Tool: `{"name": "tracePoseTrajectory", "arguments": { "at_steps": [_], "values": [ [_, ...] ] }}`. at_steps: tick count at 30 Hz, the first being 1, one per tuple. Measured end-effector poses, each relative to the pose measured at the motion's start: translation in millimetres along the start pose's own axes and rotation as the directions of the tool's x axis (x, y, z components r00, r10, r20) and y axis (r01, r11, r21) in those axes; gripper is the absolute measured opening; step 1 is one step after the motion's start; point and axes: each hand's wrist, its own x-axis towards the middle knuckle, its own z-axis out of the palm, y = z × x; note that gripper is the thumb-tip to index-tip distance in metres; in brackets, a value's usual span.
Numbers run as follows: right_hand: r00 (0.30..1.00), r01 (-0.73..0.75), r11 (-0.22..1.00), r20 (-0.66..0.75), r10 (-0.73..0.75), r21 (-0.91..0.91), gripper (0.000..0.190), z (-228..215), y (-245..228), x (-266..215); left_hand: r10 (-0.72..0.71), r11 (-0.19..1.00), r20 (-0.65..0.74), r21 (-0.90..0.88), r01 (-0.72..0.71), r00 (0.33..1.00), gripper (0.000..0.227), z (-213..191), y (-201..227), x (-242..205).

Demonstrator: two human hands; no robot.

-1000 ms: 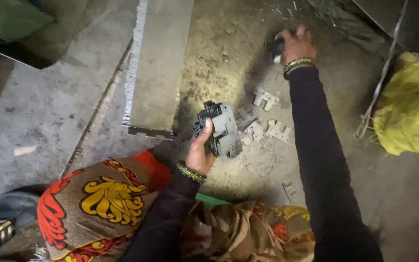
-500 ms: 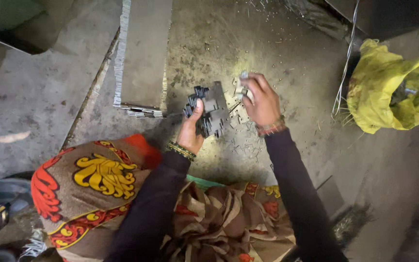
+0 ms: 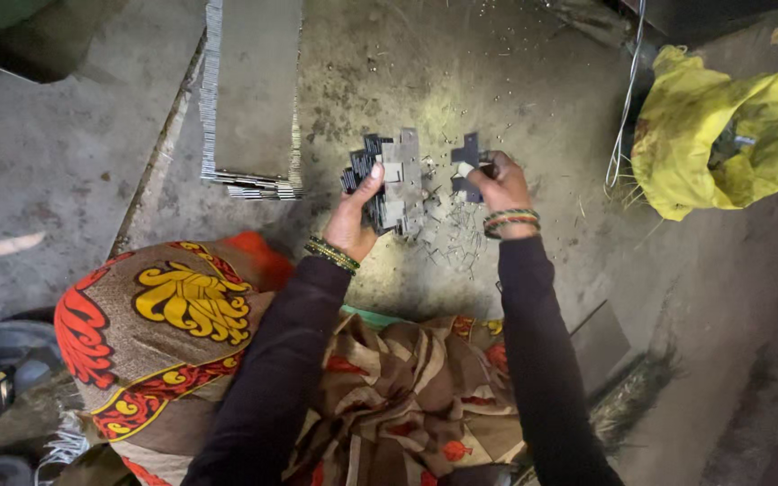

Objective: The person sweeps small metal pieces into a pile using a broom and a flat metal sheet, then uses a thin metal rod to gather and move the pieces. Finally, they pick up the metal pieces by hand and stack them into a neat pile.

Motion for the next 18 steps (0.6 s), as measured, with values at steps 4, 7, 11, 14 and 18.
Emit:
{"name": "tracePoseTrajectory", "arguments": {
  "at_steps": [4, 7, 11, 14, 18],
  "values": [
    [0.970, -0.178, 0.881, 0.227, 0.084, 0.437, 0.040, 9, -23, -32, 0.042, 0.999, 0.026, 0.030, -0.043, 0.999, 0.052, -7, -5, -2],
    [0.974, 0.213, 0.973, 0.093, -0.205, -0.088, 0.040, 35, -16, -47, 0.048, 0.999, 0.068, -0.012, -0.048, 0.996, 0.052, -3, -8, -5],
    [0.779, 0.512, 0.226, 0.338, -0.528, -0.829, 0.020, 63, 14, -53, 0.022, 0.998, 0.076, -0.053, -0.018, 0.997, 0.053, 7, -1, -12],
    [0.844, 0.492, 0.411, 0.305, -0.441, -0.768, 0.031, 50, 35, -55, -0.019, 0.991, 0.062, -0.131, 0.027, 0.998, 0.061, 12, 6, -15],
    [0.937, 0.349, 0.647, 0.269, -0.224, -0.677, 0.035, 5, 51, -68, 0.028, 0.986, 0.176, -0.168, 0.002, 0.984, 0.060, 14, 8, -13]
  ]
}}
